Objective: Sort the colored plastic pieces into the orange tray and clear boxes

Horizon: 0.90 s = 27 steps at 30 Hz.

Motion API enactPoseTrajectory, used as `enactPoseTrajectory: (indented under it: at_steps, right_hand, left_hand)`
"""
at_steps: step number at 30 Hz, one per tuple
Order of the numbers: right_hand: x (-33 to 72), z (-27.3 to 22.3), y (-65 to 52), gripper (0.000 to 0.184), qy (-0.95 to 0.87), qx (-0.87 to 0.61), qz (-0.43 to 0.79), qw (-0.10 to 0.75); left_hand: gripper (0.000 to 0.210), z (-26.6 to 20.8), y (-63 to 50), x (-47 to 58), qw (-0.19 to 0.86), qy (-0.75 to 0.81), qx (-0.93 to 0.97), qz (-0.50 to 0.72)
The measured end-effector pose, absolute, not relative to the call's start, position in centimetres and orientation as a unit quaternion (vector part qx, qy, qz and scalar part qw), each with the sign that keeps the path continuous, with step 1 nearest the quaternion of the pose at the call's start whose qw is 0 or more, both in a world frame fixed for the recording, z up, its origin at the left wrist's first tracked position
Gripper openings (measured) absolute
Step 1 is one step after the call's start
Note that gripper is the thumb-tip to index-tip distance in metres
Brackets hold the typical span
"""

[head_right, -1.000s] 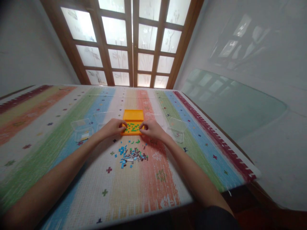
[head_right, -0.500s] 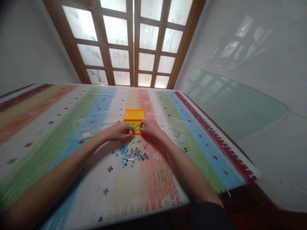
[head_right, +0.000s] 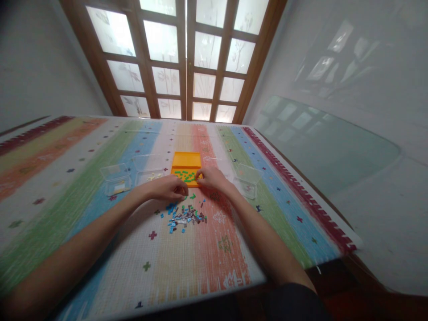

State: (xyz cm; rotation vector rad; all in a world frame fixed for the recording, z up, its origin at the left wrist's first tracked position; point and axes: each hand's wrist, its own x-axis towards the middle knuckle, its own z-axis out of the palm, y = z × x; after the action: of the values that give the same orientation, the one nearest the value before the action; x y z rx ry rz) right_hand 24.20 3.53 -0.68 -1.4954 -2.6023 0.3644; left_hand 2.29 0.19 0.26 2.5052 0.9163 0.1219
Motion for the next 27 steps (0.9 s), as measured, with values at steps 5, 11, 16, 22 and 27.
enactPoseTrajectory:
  at_steps: [5, 11, 16, 22, 27]
  right_hand:
    - [23.8, -0.7, 3.4, 0.027, -0.87, -0.472, 0.129, 0.062]
    - [24.2, -0.9, 3.6, 0.022, -0.871, -0.465, 0.137, 0.077]
    - [25.0, -1.6, 3.2, 0.018, -0.87, -0.441, 0.155, 0.159]
    - [25.4, -2.1, 1.1, 0.019, -0.884, -0.385, 0.228, 0.139]
    - [25.7, -2.1, 0.0, 0.023, -0.902, -0.358, 0.223, 0.094]
  left_hand:
    - [0.016, 0.2, 0.1, 2.4, 0.242, 0.34, 0.908, 0.034]
    - [0.017, 0.3, 0.2, 2.3, 0.252, 0.348, 0.903, 0.017]
    - [0.018, 0.2, 0.4, 2.4, 0.258, 0.35, 0.9, -0.004]
    - [0.019, 0.0, 0.4, 2.6, 0.247, 0.356, 0.901, -0.005]
    - [0.02, -0.1, 0.3, 2.7, 0.23, 0.351, 0.908, 0.001]
